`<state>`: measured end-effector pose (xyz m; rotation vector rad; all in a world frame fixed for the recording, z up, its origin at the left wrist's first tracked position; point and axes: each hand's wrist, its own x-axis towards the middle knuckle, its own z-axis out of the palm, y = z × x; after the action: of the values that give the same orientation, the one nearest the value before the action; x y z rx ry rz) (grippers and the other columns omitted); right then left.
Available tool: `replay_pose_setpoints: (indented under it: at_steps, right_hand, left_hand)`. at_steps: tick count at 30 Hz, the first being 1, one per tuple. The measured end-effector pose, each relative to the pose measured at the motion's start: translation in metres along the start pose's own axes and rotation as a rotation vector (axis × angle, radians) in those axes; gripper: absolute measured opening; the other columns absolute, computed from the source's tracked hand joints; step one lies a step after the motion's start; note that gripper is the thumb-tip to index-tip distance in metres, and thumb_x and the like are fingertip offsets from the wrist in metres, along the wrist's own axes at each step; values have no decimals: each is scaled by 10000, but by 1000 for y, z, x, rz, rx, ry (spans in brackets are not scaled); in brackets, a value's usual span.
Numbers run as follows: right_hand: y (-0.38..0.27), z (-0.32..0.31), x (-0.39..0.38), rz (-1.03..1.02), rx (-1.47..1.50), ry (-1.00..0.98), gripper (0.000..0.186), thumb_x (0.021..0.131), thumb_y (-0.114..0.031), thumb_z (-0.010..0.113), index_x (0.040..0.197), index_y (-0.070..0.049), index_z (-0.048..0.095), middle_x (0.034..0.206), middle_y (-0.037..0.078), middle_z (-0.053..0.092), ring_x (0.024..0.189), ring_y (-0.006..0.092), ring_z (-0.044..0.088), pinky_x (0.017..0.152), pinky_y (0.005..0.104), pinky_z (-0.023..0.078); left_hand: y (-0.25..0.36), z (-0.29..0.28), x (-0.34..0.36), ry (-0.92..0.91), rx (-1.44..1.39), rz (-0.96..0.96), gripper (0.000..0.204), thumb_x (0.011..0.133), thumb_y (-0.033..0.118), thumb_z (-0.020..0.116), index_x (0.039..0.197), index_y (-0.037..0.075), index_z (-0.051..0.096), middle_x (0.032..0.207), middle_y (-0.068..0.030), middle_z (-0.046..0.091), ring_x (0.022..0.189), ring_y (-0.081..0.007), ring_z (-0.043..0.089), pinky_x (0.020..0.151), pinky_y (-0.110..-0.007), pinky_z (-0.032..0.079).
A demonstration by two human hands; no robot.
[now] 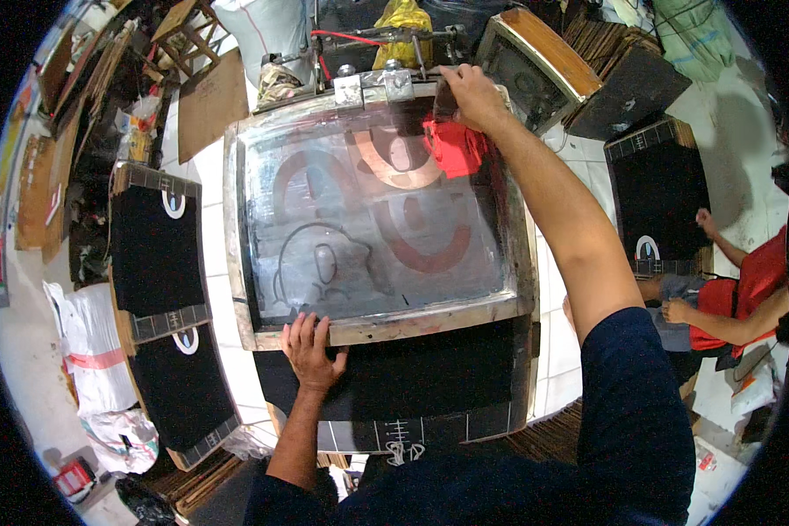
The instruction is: The person repeatedly places a screen printing frame over a black mat, uses a red squeegee to pull ink across the screen, and lifts the frame to reveal a printed logo. The person handles multiple mats and continues the cycle throughout the clip.
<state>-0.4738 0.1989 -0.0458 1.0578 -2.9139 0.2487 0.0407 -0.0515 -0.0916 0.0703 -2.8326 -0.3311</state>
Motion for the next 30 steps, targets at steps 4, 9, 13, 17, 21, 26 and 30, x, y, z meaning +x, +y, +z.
replay_pose_setpoints:
  at_steps: [4, 9, 13, 17, 21, 26, 30]
  right_hand:
    - [0, -21, -8, -13, 112, -96, 568, 741, -109, 824, 1271, -82, 621, 1228, 205, 680, 1149, 387, 650, 959, 493, 534]
    - [-3, -11, -9, 51, 97, 160, 404, 773, -119, 781, 1162, -97, 676, 1094, 180, 732, 1050, 386, 691, 881, 511, 549]
    - [-11, 0, -23, 9, 80, 225, 352, 755, -73, 750, 1094, -90, 659, 1014, 183, 726, 997, 396, 692, 853, 510, 549]
    - [-30, -7, -79, -47, 118, 218, 313, 715, -9, 722, 1009, -72, 634, 953, 177, 713, 967, 400, 690, 852, 515, 543]
    - [-29, -17, -82, -66, 156, 199, 349, 704, 33, 699, 1033, -69, 642, 1020, 176, 716, 1004, 399, 679, 873, 504, 540]
    - [-8, 1, -25, -71, 91, 273, 423, 692, 26, 710, 1097, -77, 646, 1070, 166, 712, 1014, 394, 671, 875, 495, 542]
    - [-14, 10, -50, -87, 107, 265, 453, 672, 16, 725, 1102, -74, 613, 1012, 154, 685, 961, 408, 655, 833, 531, 521]
  left_hand:
    - [-3, 4, -8, -47, -24, -57, 667, 704, 296, 805, 1305, 108, 586, 1382, -131, 560, 1381, -362, 451, 1193, -594, 241]
    - [-3, 5, -6, -49, -20, -48, 673, 677, 288, 795, 1285, 94, 583, 1359, -141, 567, 1372, -362, 457, 1196, -585, 237]
    - [-2, 2, -5, -37, -14, -39, 661, 712, 303, 824, 1296, 109, 583, 1361, -135, 556, 1372, -338, 457, 1192, -564, 233]
    - [-1, 2, -6, -57, -28, -59, 654, 707, 298, 823, 1288, 110, 588, 1355, -133, 558, 1373, -335, 455, 1191, -564, 236]
    - [-2, 2, -5, -40, -21, -55, 643, 716, 309, 814, 1287, 113, 595, 1353, -132, 559, 1369, -335, 457, 1187, -566, 245]
    - [-3, 5, -8, -12, -28, -58, 650, 703, 314, 795, 1289, 116, 596, 1362, -134, 555, 1363, -346, 464, 1186, -579, 254]
    - [-6, 10, -11, -7, -33, -54, 684, 659, 317, 785, 1282, 111, 592, 1363, -145, 554, 1366, -361, 463, 1196, -595, 246]
